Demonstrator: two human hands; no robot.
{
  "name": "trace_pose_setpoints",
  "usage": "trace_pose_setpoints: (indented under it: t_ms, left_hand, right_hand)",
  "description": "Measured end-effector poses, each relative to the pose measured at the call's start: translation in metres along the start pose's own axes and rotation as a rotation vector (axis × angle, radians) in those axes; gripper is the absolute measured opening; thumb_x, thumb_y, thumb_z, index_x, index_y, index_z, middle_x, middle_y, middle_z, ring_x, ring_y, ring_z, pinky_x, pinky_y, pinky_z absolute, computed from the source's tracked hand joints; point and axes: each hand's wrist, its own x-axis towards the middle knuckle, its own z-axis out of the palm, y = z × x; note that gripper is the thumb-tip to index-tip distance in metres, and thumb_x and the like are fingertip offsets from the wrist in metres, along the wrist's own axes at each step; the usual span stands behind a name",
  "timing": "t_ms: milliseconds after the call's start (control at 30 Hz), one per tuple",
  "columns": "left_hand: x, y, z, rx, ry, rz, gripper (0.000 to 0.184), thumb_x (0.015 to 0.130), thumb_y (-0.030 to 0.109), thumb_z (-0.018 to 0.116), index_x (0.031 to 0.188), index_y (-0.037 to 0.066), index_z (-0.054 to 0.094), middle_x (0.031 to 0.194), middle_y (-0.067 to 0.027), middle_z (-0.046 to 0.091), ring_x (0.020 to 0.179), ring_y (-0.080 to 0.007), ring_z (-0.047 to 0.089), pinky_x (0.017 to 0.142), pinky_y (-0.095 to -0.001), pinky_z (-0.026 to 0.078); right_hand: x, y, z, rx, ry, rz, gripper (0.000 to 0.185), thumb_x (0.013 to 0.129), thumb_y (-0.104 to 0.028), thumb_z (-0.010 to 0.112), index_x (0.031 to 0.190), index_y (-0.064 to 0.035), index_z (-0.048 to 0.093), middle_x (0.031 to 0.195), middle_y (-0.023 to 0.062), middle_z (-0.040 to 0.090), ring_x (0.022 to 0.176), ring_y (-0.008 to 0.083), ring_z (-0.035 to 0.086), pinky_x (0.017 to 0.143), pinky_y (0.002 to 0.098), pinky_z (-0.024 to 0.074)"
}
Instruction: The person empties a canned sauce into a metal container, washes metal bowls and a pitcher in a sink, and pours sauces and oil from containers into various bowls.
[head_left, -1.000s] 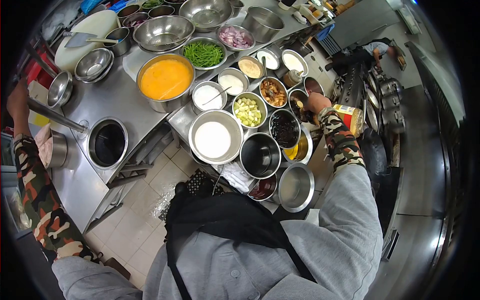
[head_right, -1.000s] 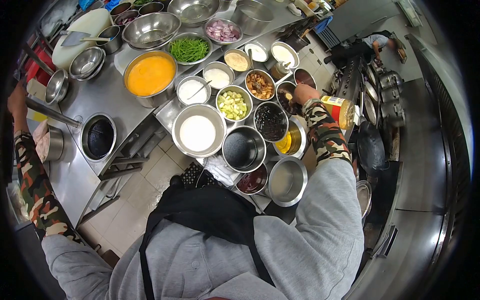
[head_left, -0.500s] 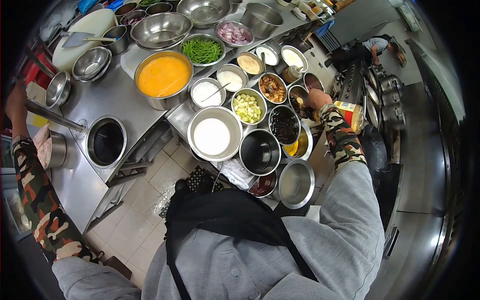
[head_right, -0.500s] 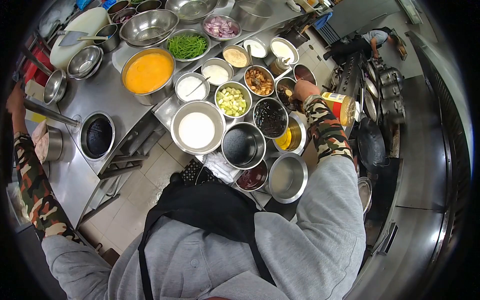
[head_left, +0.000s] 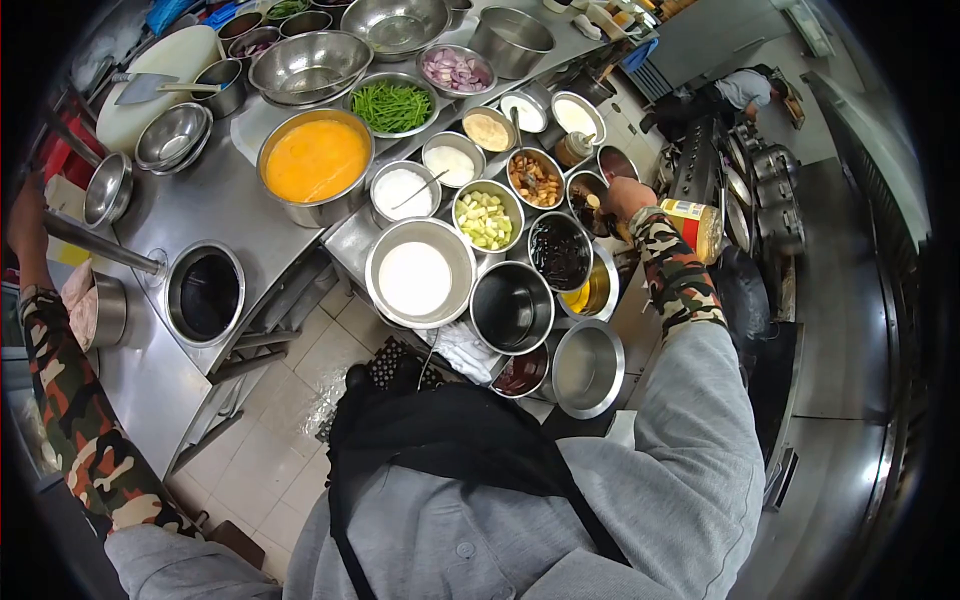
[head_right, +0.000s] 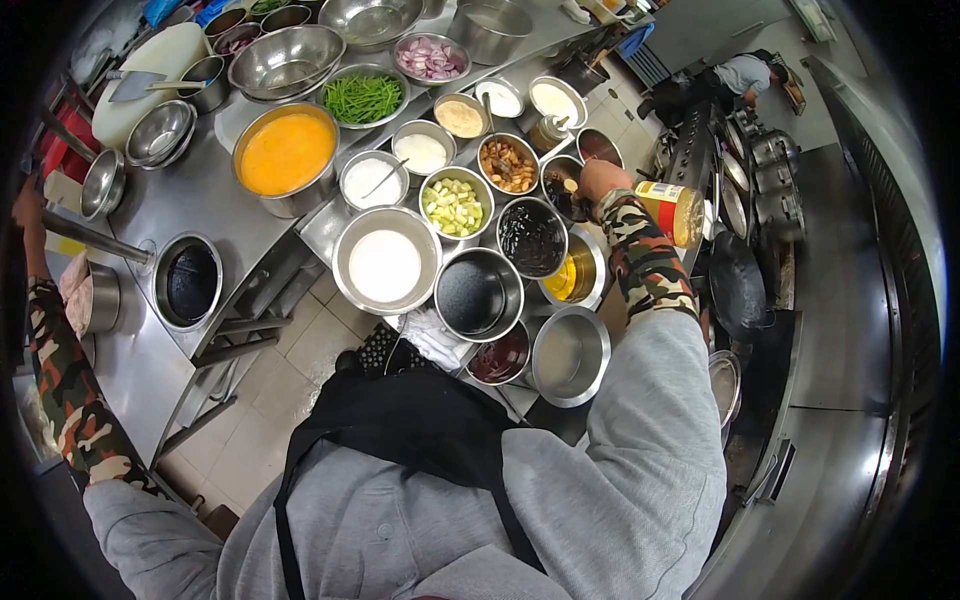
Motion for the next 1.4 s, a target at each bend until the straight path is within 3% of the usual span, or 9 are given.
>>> trace_pose_setpoints:
  t_ms: [100,300,500,600,833,1400]
  left_hand:
    - [-0.015,0.008,-0.024,0.0,0.021,0.064,0.056,0.08,0.015,0.052,0.131,0.036,0.047,0.108,-0.0168,0.065,0.097,-0.0366,0.064,0.082,-0.0474,0.049]
    - [0.033,-0.038,0.032,0.201,-0.045,-0.034,0.061,0.076,0.013,0.054,0.132,0.037,0.046,0.11,-0.0157,0.065,0.102,-0.0346,0.063,0.087,-0.0453,0.048]
    - [0.043,-0.052,0.04,0.281,-0.061,0.051,0.061,0.077,0.015,0.056,0.132,0.039,0.046,0.111,-0.0149,0.064,0.106,-0.0327,0.061,0.089,-0.044,0.047]
    - [-0.014,0.005,-0.028,-0.02,-0.057,0.068,0.058,0.078,0.017,0.054,0.132,0.038,0.046,0.111,-0.0152,0.064,0.105,-0.0336,0.061,0.089,-0.0443,0.047]
    - [-0.015,0.015,-0.035,0.119,-0.043,0.02,0.051,0.083,0.021,0.049,0.132,0.035,0.047,0.112,-0.0147,0.064,0.1,-0.0334,0.063,0.084,-0.0446,0.048]
    - [-0.05,0.051,-0.072,0.079,-0.068,-0.002,0.047,0.085,0.027,0.044,0.131,0.034,0.048,0.113,-0.014,0.063,0.102,-0.0331,0.062,0.086,-0.044,0.047]
  right_hand:
    - [0.009,0.003,0.001,0.04,-0.027,-0.011,0.054,0.07,-0.035,0.078,0.114,-0.0079,0.064,0.116,0.0111,0.064,0.104,0.0297,0.062,0.086,0.0392,0.0507]
    - [0.002,-0.005,-0.004,0.0,-0.005,0.025,0.054,0.07,-0.036,0.078,0.115,-0.0084,0.064,0.116,0.0108,0.064,0.106,0.0288,0.062,0.086,0.039,0.0505]
    - [0.002,-0.003,-0.001,-0.02,0.008,-0.012,0.054,0.071,-0.036,0.078,0.114,-0.0081,0.064,0.116,0.0102,0.064,0.105,0.0287,0.062,0.086,0.0378,0.0504]
    - [0.003,-0.002,0.0,0.014,0.026,-0.005,0.054,0.07,-0.035,0.079,0.113,-0.0066,0.064,0.116,0.0109,0.064,0.104,0.0284,0.062,0.086,0.0376,0.0505]
    - [-0.005,-0.003,-0.003,0.054,0.057,-0.006,0.053,0.068,-0.034,0.08,0.109,-0.0045,0.066,0.112,0.0122,0.065,0.102,0.0283,0.064,0.084,0.0375,0.0515]
    - [0.002,0.001,0.003,-0.037,0.117,-0.029,0.051,0.066,-0.036,0.079,0.105,-0.0052,0.067,0.105,0.0131,0.067,0.098,0.0289,0.065,0.083,0.0381,0.0513]
